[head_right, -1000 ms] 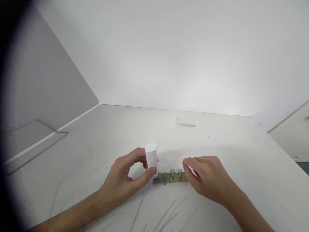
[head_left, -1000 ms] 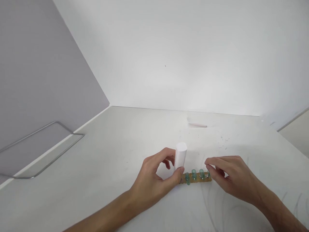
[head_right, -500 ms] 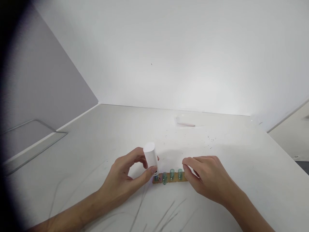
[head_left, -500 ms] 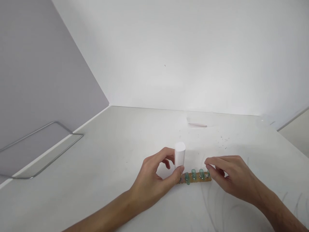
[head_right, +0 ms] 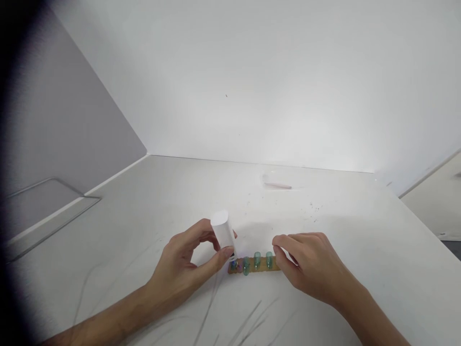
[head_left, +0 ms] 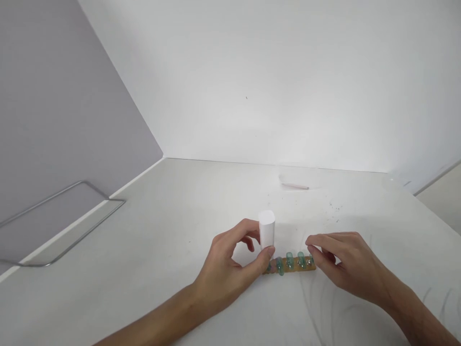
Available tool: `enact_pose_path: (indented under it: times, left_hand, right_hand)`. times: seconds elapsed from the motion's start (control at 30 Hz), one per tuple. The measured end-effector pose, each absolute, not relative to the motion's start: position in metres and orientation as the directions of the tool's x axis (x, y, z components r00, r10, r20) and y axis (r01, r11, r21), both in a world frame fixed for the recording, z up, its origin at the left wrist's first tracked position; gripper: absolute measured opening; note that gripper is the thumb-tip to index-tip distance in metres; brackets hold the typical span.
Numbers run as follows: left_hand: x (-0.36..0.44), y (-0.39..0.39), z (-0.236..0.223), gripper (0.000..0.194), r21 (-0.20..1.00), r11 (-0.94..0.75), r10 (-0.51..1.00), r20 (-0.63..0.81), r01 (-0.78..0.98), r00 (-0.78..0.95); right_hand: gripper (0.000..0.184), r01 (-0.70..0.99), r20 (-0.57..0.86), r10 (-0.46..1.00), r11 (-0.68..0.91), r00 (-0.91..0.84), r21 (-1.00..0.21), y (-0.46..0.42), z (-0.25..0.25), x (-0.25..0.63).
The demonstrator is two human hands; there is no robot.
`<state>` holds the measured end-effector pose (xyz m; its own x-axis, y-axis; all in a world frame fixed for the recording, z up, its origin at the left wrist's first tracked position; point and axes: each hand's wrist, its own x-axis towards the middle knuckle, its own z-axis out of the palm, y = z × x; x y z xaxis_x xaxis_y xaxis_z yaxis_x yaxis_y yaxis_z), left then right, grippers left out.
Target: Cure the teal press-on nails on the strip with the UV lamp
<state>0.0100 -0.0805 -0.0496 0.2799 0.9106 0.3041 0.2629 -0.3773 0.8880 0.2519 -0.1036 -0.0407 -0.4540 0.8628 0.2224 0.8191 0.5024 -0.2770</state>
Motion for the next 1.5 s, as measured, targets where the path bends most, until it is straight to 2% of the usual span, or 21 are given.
enact_pose_path:
  times: [0.3, 0.47, 0.8, 0.87, 0.93, 1.0, 1.07, 1.17, 1.33, 1.5]
  left_hand:
    - [0.006, -0.076, -0.047, 0.007, 0.967, -0.217, 0.962, 0.187, 0.135, 0.201]
    - [0.005, -0.068, -0.043, 0.015, 0.995, -0.097, 0.974, 0.086, 0.039, 0.21]
    - [0.003, -0.063, -0.048, 0.019, 0.998, 0.014, 0.966, 0.002, -0.057, 0.26]
    - [0.002, -0.063, -0.048, 0.019, 0.995, 0.055, 0.952, -0.026, -0.089, 0.306]
    - [0.002, -0.063, -0.046, 0.018, 0.989, 0.09, 0.933, -0.043, -0.115, 0.357]
    - [0.002, -0.064, -0.044, 0.016, 0.984, 0.106, 0.915, -0.041, -0.14, 0.401]
    - [0.002, -0.065, -0.042, 0.019, 0.978, 0.117, 0.897, -0.03, -0.171, 0.441]
    - [0.002, -0.067, -0.041, 0.023, 0.967, 0.136, 0.875, -0.016, -0.215, 0.483]
    - [0.003, -0.068, -0.04, 0.02, 0.944, 0.157, 0.841, 0.026, -0.289, 0.54]
    - [0.002, -0.068, -0.04, 0.019, 0.936, 0.166, 0.831, 0.037, -0.311, 0.554]
  right_hand:
    - [0.024, 0.815, 0.204, 0.868, 0.495, -0.453, -0.301, -0.104, -0.038, 0.251]
    - [0.026, 0.816, 0.223, 0.859, 0.508, -0.46, -0.275, -0.105, -0.039, 0.251]
    - [0.026, 0.815, 0.209, 0.865, 0.501, -0.456, -0.293, -0.103, -0.042, 0.253]
    - [0.023, 0.8, 0.223, 0.864, 0.502, -0.451, -0.327, -0.105, -0.041, 0.252]
    - [0.019, 0.749, 0.24, 0.863, 0.506, -0.445, -0.428, -0.108, -0.039, 0.249]
    - [0.02, 0.671, 0.236, 0.861, 0.501, -0.451, -0.547, -0.113, -0.036, 0.246]
    - [0.024, 0.629, 0.223, 0.846, 0.515, -0.485, -0.582, -0.118, -0.034, 0.242]
    - [0.03, 0.645, 0.207, 0.809, 0.569, -0.551, -0.51, -0.124, -0.032, 0.236]
    - [0.042, 0.669, 0.197, 0.774, 0.624, -0.602, -0.405, -0.126, -0.034, 0.234]
    - [0.041, 0.694, 0.168, 0.763, 0.64, -0.624, -0.329, -0.126, -0.036, 0.233]
